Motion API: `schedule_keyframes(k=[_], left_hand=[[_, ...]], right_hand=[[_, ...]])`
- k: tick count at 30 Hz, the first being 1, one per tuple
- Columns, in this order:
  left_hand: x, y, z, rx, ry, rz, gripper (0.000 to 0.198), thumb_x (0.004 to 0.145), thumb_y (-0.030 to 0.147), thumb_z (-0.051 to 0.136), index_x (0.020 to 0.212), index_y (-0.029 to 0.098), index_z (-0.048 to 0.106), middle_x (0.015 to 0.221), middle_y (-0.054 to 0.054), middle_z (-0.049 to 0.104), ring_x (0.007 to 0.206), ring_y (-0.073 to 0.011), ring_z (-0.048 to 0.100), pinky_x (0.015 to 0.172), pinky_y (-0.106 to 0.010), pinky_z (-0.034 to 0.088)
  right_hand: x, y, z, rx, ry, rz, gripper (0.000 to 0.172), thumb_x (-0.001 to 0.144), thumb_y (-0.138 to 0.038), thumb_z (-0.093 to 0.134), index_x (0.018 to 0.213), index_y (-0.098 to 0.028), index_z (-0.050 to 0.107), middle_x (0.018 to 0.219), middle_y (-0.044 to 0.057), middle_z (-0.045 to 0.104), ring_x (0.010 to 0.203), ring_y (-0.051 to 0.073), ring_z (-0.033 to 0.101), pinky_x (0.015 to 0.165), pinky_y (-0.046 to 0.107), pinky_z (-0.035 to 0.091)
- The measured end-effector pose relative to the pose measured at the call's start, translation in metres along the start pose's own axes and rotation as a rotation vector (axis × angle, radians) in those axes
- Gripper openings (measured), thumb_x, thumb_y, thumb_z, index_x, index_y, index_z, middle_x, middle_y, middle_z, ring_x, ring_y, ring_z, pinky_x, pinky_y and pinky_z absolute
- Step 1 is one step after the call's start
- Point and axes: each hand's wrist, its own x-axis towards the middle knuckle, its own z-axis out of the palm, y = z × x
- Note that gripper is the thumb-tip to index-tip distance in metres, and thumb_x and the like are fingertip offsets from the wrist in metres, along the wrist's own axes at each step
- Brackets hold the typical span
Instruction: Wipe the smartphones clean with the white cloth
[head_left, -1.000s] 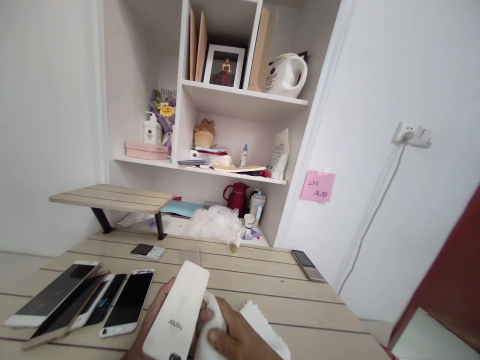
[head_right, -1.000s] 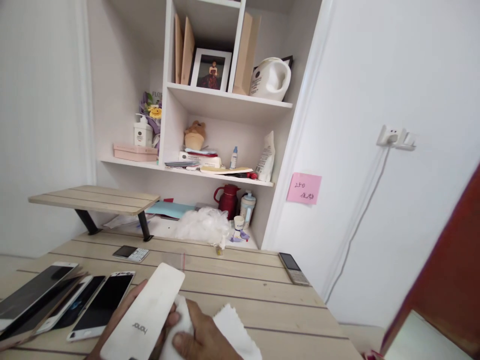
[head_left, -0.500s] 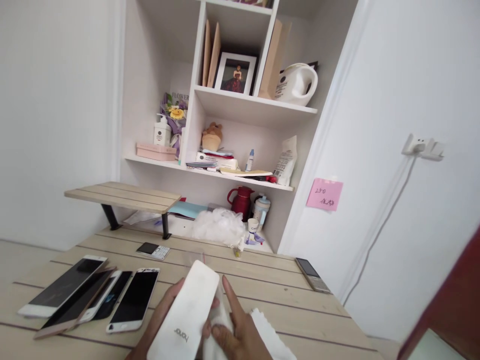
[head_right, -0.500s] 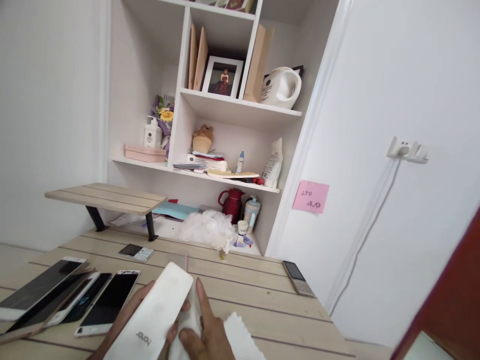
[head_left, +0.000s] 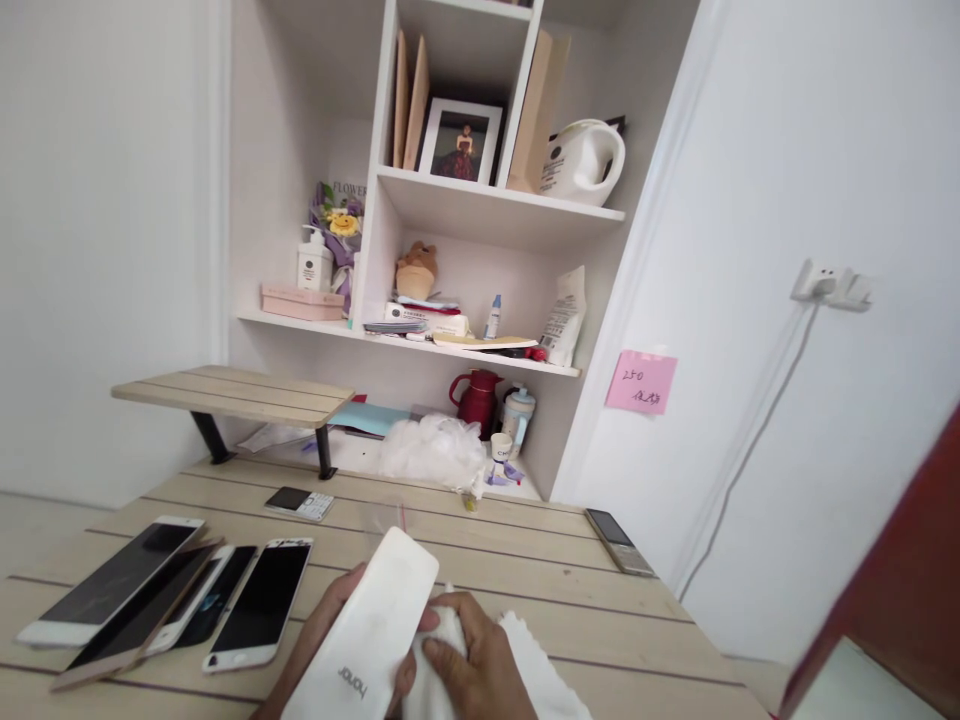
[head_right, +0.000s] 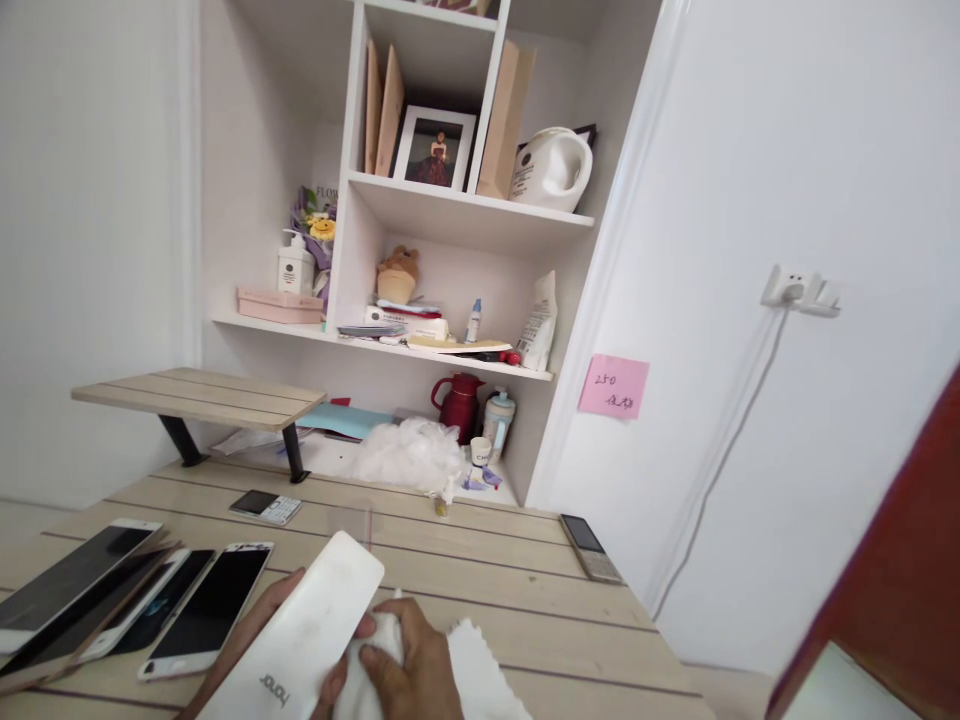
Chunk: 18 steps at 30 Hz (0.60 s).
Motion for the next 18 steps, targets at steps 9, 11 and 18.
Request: schedule_keyframes(k=[9, 11, 18], left_hand=[[-0.003, 0.000, 0.012, 0.057, 0.012, 0.014, 0.051, 0.082, 0.052, 0.062, 0.081, 0.003, 0.077, 0.054, -0.016, 0.071, 0.044, -0.0193, 0.062, 0.041, -0.023, 0.041], [0.000, -0.001, 0.008, 0.057, 0.062, 0.016, 0.051, 0.084, 0.051, 0.062, 0.082, 0.003, 0.077, 0.052, -0.015, 0.070, 0.043, -0.0184, 0.061, 0.041, -0.022, 0.041], [-0.002, 0.002, 0.020, 0.195, 0.131, 0.068, 0.051, 0.087, 0.050, 0.055, 0.079, 0.005, 0.077, 0.053, -0.015, 0.070, 0.039, -0.0182, 0.060, 0.035, -0.021, 0.036]], right_hand=[[0.006, 0.024, 0.014, 0.359, 0.065, 0.080, 0.059, 0.075, -0.073, 0.066, 0.099, -0.019, 0.067, 0.075, 0.005, 0.071, 0.067, 0.024, 0.068, 0.061, 0.032, 0.051], [0.006, 0.024, 0.015, 0.413, 0.053, 0.097, 0.060, 0.074, -0.073, 0.066, 0.102, -0.020, 0.064, 0.071, 0.003, 0.069, 0.062, 0.022, 0.066, 0.056, 0.031, 0.050], [0.005, 0.028, 0.010, 0.220, 0.194, 0.123, 0.049, 0.075, -0.066, 0.071, 0.078, -0.018, 0.060, 0.066, 0.001, 0.066, 0.060, 0.019, 0.061, 0.056, 0.027, 0.046]])
